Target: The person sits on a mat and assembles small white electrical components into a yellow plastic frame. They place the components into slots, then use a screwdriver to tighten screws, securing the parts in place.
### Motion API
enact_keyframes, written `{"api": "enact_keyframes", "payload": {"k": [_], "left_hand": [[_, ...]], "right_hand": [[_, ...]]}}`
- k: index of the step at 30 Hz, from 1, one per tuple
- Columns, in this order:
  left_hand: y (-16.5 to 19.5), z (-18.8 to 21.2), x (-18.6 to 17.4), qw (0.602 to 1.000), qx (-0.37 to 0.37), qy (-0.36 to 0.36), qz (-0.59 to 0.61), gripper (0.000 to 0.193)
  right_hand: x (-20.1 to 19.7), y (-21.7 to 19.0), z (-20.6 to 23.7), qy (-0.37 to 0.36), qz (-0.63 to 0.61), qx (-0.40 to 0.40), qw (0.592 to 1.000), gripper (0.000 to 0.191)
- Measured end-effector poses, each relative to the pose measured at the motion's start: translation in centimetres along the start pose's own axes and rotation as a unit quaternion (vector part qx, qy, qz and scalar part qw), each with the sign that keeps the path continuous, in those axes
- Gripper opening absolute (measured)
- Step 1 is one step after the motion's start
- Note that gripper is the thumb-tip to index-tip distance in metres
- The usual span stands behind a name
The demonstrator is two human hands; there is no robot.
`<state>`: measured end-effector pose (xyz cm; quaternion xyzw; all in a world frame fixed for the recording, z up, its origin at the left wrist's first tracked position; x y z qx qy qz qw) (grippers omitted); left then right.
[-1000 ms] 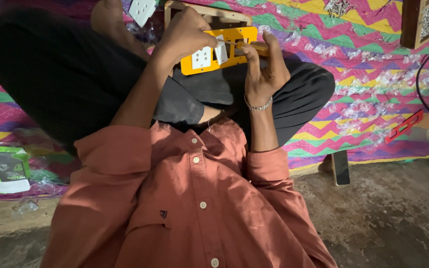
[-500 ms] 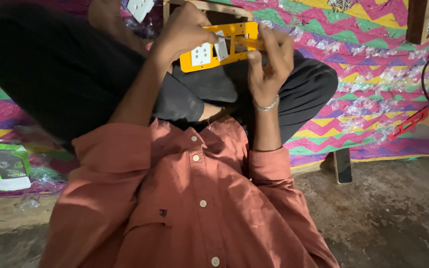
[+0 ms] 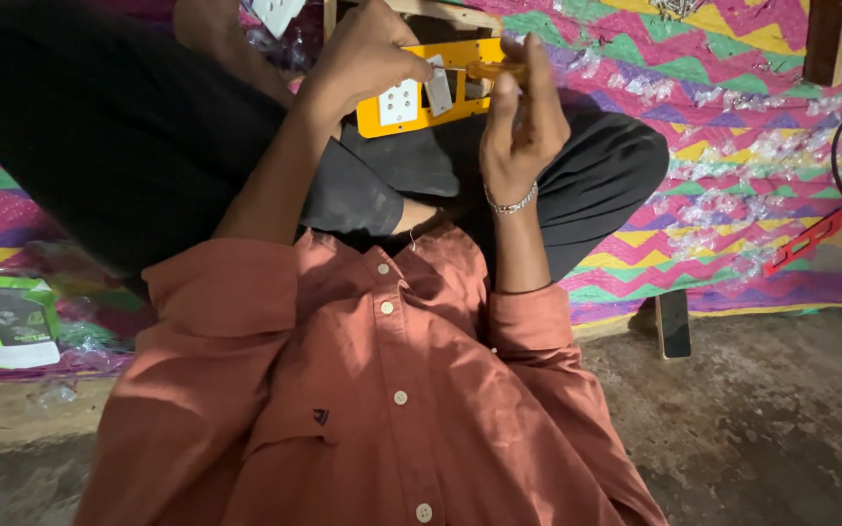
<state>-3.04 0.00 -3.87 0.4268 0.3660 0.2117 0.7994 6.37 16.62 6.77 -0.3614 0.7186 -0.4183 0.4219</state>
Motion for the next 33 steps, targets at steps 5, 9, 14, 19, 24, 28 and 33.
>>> {"api": "enact_keyframes", "payload": {"k": [5, 9, 14, 19, 24, 28, 33], "left_hand": [[0.0, 0.0, 0.0, 1.0, 0.007, 0.007, 0.03, 0.021], [-0.1, 0.1, -0.1, 1.0, 0.014, 0.01, 0.005, 0.024], [-0.3, 0.1, 0.2, 1.0, 0.009, 0.009, 0.026, 0.024], [-0.7, 0.0, 0.6, 0.999, 0.017, 0.001, 0.045, 0.022], [-0.8, 0.0, 0.6, 1.0, 0.006, 0.007, 0.029, 0.022], [-0.8, 0.0, 0.6, 0.999, 0.023, 0.005, 0.028, 0.024], [-1.2, -0.1, 1.1, 1.0, -0.001, 0.006, 0.02, 0.024]], "right_hand": [[0.1, 0.2, 0.1, 0.006, 0.037, -0.035, 0.999, 0.039], [0.1, 0.3, 0.0, -0.036, 0.011, -0.036, 0.999, 0.033], [-0.2, 0.5, 0.1, -0.007, 0.056, -0.045, 0.997, 0.034], [-0.6, 0.6, 0.1, 0.028, 0.067, -0.085, 0.994, 0.038], [-0.7, 0.3, 0.0, 0.066, 0.104, -0.083, 0.989, 0.034], [-0.6, 0.1, -0.3, 0.07, 0.12, -0.084, 0.987, 0.029], [-0.7, 0.2, -0.5, 0.085, 0.146, -0.068, 0.983, 0.029]]}}
Point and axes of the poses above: each hand's wrist, its own z-axis away from the middle knuckle, its own x-axis out of the palm, y = z × x, the point moved 1 cm from there along -z, towards the middle knuckle, and after that the axes turned 11 degrees about -z, right-handed, at the moved point
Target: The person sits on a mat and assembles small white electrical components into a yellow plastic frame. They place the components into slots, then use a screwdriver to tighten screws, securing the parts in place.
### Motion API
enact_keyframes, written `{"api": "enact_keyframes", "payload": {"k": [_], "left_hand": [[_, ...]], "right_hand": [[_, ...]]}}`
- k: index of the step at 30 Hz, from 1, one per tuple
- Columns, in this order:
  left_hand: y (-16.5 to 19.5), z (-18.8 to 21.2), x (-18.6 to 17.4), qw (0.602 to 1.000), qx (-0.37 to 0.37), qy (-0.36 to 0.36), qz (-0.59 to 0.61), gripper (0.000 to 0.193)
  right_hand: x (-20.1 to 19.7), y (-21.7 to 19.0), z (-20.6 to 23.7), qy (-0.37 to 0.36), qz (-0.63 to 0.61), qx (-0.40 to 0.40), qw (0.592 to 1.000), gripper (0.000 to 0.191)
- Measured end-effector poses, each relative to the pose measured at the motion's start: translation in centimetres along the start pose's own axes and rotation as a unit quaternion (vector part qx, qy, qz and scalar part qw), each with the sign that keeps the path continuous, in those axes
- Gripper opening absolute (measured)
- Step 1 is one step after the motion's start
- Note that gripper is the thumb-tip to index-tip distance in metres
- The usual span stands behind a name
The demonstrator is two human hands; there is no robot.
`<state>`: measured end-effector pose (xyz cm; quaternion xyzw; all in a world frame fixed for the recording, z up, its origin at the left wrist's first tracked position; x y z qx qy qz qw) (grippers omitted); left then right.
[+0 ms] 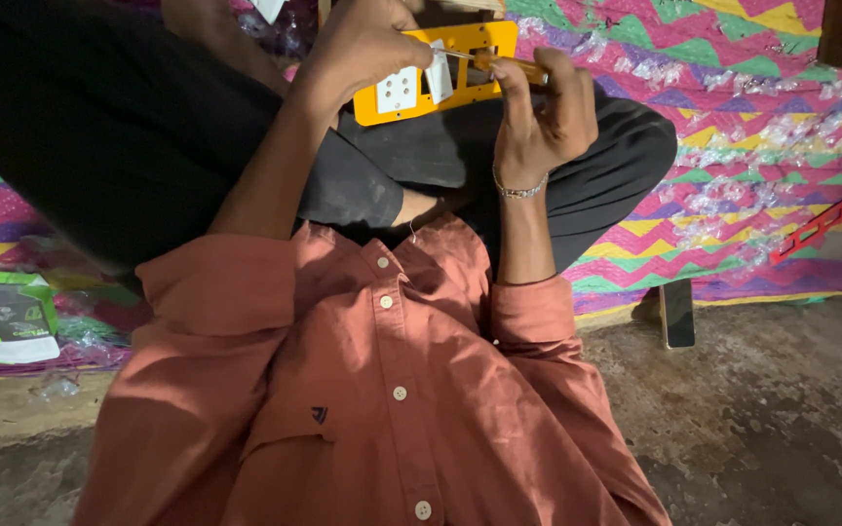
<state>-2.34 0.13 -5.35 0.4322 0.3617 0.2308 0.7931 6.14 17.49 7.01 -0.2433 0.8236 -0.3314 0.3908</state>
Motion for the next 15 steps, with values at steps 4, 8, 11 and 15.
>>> {"api": "enact_keyframes", "payload": {"k": [4, 8, 11, 15], "left_hand": [[-0.43, -0.14, 0.37, 1.0, 0.002, 0.01, 0.004, 0.025], [-0.66, -0.17, 0.54, 1.0, 0.005, 0.013, 0.014, 0.024], [-0.74, -0.16, 0.58, 1.0, 0.015, 0.012, 0.013, 0.023], [-0.79, 0.06, 0.57, 1.0, 0.017, 0.019, -0.006, 0.023]], "right_hand": [[0.0, 0.0, 0.04, -0.012, -0.042, -0.006, 0.999, 0.029], [0.05, 0.06, 0.02, -0.015, -0.038, -0.008, 0.999, 0.028], [0.07, 0.08, 0.03, -0.021, -0.042, -0.007, 0.999, 0.028], [0.0, 0.06, -0.05, -0.034, -0.029, -0.02, 0.999, 0.028]]}}
Point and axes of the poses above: each hand's wrist, its own z-axis away from the middle knuckle, its own x-axis out of the palm, y = z × x, the point moved 1 cm from there along -z, towards the middle knuckle, and after that the axes turned 11 degrees about -z, right-handed, at the moved point
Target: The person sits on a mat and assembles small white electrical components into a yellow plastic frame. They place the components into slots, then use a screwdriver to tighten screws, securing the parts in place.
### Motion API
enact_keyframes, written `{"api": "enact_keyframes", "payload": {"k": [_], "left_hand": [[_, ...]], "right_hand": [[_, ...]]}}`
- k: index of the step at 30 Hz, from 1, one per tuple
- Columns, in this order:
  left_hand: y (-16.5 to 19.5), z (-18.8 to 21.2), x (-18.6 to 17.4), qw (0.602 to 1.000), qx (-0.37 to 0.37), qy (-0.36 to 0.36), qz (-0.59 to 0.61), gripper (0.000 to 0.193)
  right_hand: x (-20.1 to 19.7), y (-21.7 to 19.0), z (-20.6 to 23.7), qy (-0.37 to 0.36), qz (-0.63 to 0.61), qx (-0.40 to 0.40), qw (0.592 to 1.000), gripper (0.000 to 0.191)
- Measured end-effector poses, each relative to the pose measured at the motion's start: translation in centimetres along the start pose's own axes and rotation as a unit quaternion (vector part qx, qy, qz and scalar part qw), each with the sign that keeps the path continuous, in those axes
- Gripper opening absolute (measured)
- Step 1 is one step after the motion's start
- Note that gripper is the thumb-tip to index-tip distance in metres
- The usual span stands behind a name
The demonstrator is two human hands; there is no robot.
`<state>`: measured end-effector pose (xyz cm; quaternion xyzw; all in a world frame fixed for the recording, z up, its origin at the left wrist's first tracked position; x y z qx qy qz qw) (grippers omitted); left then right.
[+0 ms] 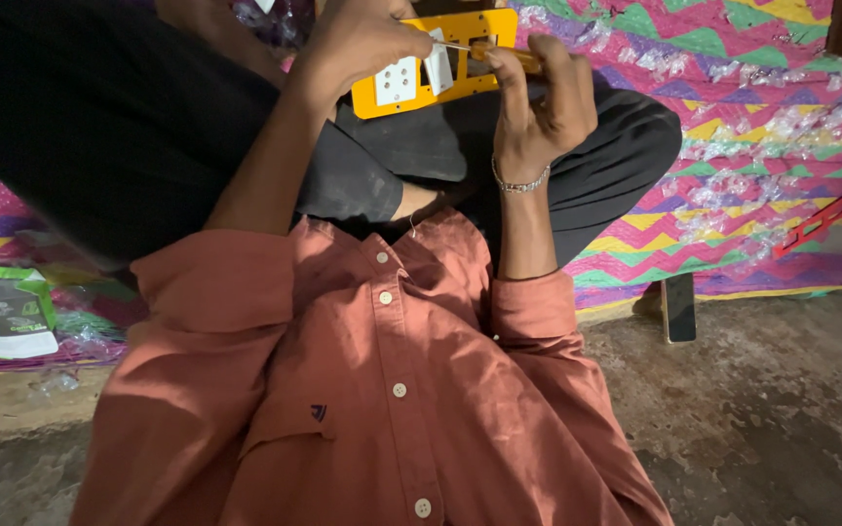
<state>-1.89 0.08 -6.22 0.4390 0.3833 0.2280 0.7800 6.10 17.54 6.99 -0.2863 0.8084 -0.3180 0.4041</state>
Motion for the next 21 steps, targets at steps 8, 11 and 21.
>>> {"api": "enact_keyframes", "payload": {"k": [8, 11, 21], "left_hand": [[-0.1, -0.13, 0.16, 0.995, 0.0, -0.022, 0.095, 0.019], [-0.21, -0.15, 0.02, 0.998, -0.012, -0.04, 0.052, 0.024], [0.39, -0.13, -0.12, 0.998, -0.055, -0.035, 0.01, 0.03]], "right_hand": [[-0.36, 0.12, -0.21, -0.045, -0.104, -0.002, 0.994, 0.028], [-0.17, -0.15, 0.34, -0.033, -0.087, 0.008, 0.996, 0.031], [-0.02, -0.18, 0.18, -0.037, -0.061, 0.013, 0.997, 0.037]]}}
Point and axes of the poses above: each hand's wrist, its own z-axis away from the middle knuckle, its own x-axis out of the palm, y = z × x, the point moved 1 cm from there along -z, towards the middle knuckle, and after that the axes turned 11 degrees about -z, right-handed, at the moved point
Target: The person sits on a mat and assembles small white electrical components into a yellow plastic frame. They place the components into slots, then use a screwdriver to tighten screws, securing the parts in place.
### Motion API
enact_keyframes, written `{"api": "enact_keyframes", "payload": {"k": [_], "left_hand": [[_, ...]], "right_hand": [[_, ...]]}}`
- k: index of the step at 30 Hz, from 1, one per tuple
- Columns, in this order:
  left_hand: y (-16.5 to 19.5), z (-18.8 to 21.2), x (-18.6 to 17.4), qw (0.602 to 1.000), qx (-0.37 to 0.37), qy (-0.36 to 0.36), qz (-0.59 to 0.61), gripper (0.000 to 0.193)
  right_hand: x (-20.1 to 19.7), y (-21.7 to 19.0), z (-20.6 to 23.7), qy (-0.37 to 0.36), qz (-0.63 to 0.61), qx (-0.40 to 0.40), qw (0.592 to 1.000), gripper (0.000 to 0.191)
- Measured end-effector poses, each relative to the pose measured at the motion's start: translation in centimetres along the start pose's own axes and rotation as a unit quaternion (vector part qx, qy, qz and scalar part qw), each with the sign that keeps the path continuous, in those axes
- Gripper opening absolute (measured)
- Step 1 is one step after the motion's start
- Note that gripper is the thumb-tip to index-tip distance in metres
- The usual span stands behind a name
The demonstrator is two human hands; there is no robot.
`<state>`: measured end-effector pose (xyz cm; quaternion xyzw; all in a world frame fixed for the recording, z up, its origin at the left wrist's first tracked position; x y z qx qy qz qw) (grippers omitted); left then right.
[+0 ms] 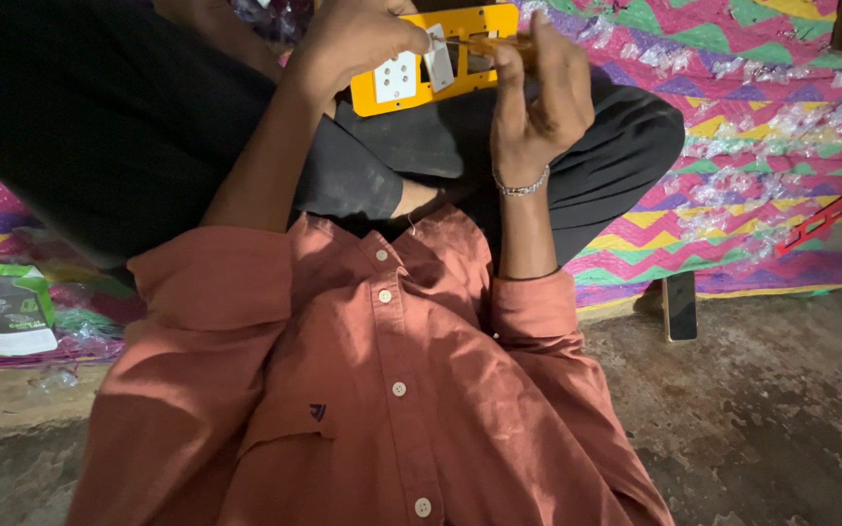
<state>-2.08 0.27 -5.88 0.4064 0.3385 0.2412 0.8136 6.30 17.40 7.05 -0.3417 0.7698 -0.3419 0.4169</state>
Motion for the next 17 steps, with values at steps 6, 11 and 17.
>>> {"api": "enact_keyframes", "payload": {"k": [6, 11, 17], "left_hand": [[-0.22, 0.33, -0.02, 0.997, 0.072, 0.012, 0.037, 0.033], [-0.42, 0.11, 0.12, 1.0, 0.001, -0.007, 0.002, 0.029], [-0.18, 0.21, -0.06, 1.0, 0.011, -0.012, -0.003, 0.03]], "right_hand": [[0.43, -0.51, 0.11, -0.02, 0.006, -0.053, 0.998, 0.049], [0.56, -0.47, 0.14, 0.023, -0.062, 0.073, 0.995, 0.042], [0.79, -0.65, -0.07, -0.003, 0.03, -0.012, 0.999, 0.04]]}}
Point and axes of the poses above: each hand's wrist, its own z-axis away from the middle knuckle, its own x-axis out of the palm, y = z × x, the point moved 1 cm from there along -z, towards the middle knuckle, and after that the axes turned 11 degrees about -z, right-handed, at the moved point
